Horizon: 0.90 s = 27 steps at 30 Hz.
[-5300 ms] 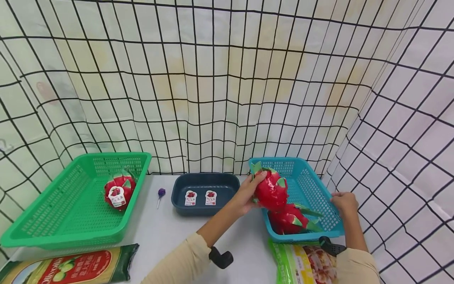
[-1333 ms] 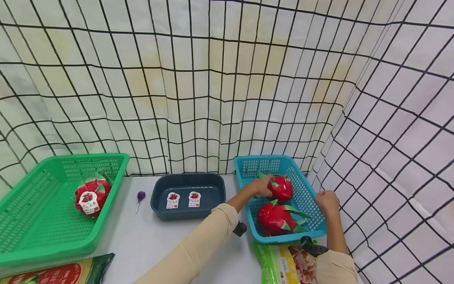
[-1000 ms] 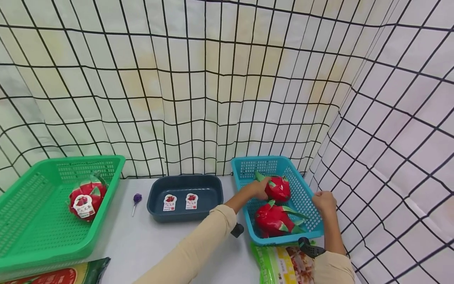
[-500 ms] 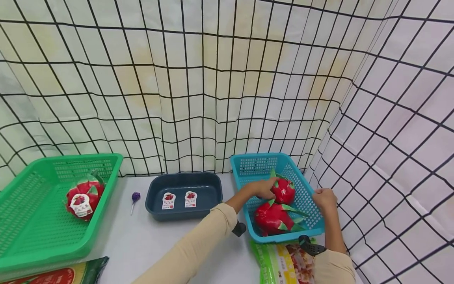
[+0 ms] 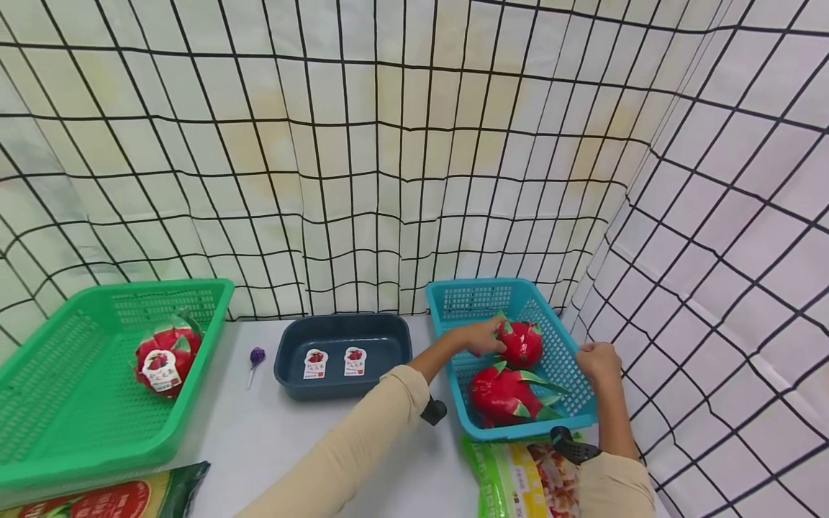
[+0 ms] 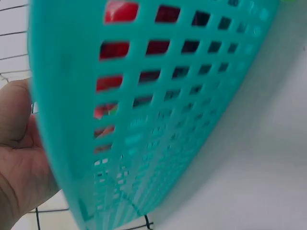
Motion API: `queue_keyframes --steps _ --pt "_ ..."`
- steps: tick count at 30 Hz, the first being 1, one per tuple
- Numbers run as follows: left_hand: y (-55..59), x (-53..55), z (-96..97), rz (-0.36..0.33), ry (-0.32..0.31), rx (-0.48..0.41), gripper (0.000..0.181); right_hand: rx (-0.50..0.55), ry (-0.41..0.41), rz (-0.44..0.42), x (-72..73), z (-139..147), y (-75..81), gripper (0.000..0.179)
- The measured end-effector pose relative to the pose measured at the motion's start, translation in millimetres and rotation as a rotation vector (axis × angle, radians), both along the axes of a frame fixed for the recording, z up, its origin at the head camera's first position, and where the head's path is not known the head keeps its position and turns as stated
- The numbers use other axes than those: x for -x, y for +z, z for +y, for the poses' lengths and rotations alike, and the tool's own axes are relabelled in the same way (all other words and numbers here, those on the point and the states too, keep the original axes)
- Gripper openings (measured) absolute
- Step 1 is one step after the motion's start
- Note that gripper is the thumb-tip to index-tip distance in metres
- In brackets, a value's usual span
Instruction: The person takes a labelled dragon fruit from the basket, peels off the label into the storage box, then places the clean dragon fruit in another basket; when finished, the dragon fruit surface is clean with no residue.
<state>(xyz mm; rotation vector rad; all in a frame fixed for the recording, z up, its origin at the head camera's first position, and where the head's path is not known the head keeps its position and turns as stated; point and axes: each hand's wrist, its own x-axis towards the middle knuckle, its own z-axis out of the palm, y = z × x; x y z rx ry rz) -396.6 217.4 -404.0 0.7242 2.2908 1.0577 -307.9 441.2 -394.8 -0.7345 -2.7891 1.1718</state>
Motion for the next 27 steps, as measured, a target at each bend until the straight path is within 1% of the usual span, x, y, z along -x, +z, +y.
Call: queue_keyframes --steps 4,6,12,14,16,19,21,23,27 --pt "8.6 -0.2 -11.4 0.007 0.007 0.003 0.061 -0.002 -0.010 0.010 -1.0 1.0 -0.6 0.043" --pt "13.6 -1.2 -17.3 0.026 0.014 0.027 0.062 0.001 -0.009 0.009 -1.7 1.4 -0.3 0.043" --pt "31.7 -5.8 -35.2 0.022 0.010 0.037 0.063 0.020 0.012 0.004 -2.3 -0.4 0.8 0.044" --pt "38.4 -9.3 -40.8 0.016 -0.004 0.033 0.063 0.023 0.009 0.002 -3.1 -1.0 1.0 0.044" --pt "45.2 -11.8 -47.1 0.025 -0.027 0.037 0.064 0.024 0.000 0.011 -3.7 -2.2 1.5 0.044" --pt "54.7 -16.8 -58.2 0.070 -0.073 0.060 0.064 0.038 -0.022 0.036 -4.3 -4.4 2.6 0.042" --pt "58.7 -22.4 -68.0 0.113 -0.107 0.069 0.064 0.051 -0.038 0.055 -5.3 -5.9 2.0 0.041" --pt "62.7 -31.5 -79.9 0.161 -0.130 0.080 0.064 0.065 -0.050 0.068 -5.6 -6.9 0.6 0.041" --pt "69.6 -55.4 -109.7 0.218 -0.155 0.081 0.062 0.124 -0.065 0.100 -5.0 -7.3 -1.5 0.045"
